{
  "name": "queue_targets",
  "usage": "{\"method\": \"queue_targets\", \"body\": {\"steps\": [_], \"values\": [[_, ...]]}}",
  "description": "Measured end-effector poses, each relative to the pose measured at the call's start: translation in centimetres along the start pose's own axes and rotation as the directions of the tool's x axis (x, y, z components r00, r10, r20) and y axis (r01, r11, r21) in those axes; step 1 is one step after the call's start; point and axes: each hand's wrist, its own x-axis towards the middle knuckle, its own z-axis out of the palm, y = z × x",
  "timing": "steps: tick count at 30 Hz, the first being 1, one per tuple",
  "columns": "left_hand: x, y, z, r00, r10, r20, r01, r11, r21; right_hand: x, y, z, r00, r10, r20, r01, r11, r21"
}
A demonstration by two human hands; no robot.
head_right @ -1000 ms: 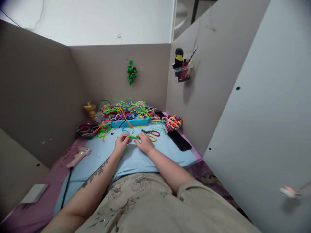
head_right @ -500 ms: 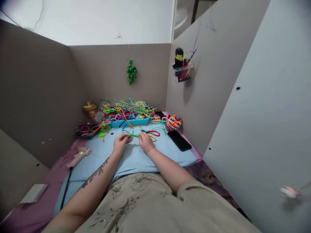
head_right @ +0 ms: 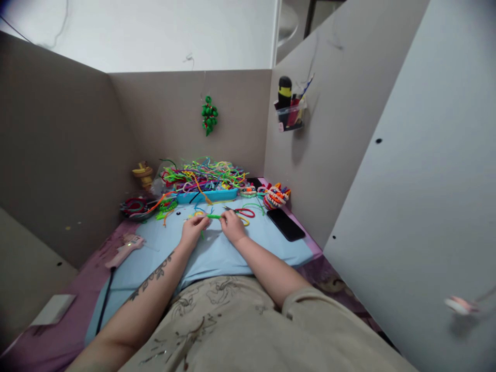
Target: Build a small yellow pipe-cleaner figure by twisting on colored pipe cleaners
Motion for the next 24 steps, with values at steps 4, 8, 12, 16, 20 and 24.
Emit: {"method": "queue_targets", "body": {"steps": [4,8,12,16,20,24], "values": [[-0.1,0.3,0.1,0.999,-0.04,-0.026,0.04,0.999,0.018,0.0,0.1,0.1,1.0,-0.005,0.007,0.005,1.0,-0.008],[-0.1,0.4,0.1,0.998,-0.041,-0.041,0.043,0.998,0.051,0.0,0.2,0.1,1.0,-0.014,0.027,0.014,1.0,0.004],[0.1,0.2,0.1,0.999,-0.031,-0.037,0.033,0.998,0.05,0.0,0.4,0.2,0.998,-0.035,0.045,0.034,0.999,0.032],[0.3,-0.6,0.1,1.0,-0.011,-0.021,0.011,1.0,-0.006,0.0,0.4,0.3,0.997,-0.056,0.052,0.053,0.997,0.057],[0.6,-1.4,0.1,0.999,0.041,-0.026,-0.042,0.998,-0.042,-0.1,0.2,0.2,0.994,-0.09,0.067,0.084,0.993,0.089],[0.7,-1.7,0.1,0.998,0.067,-0.012,-0.067,0.996,-0.062,-0.2,-0.1,0.1,0.99,-0.117,0.082,0.108,0.988,0.112]]}}
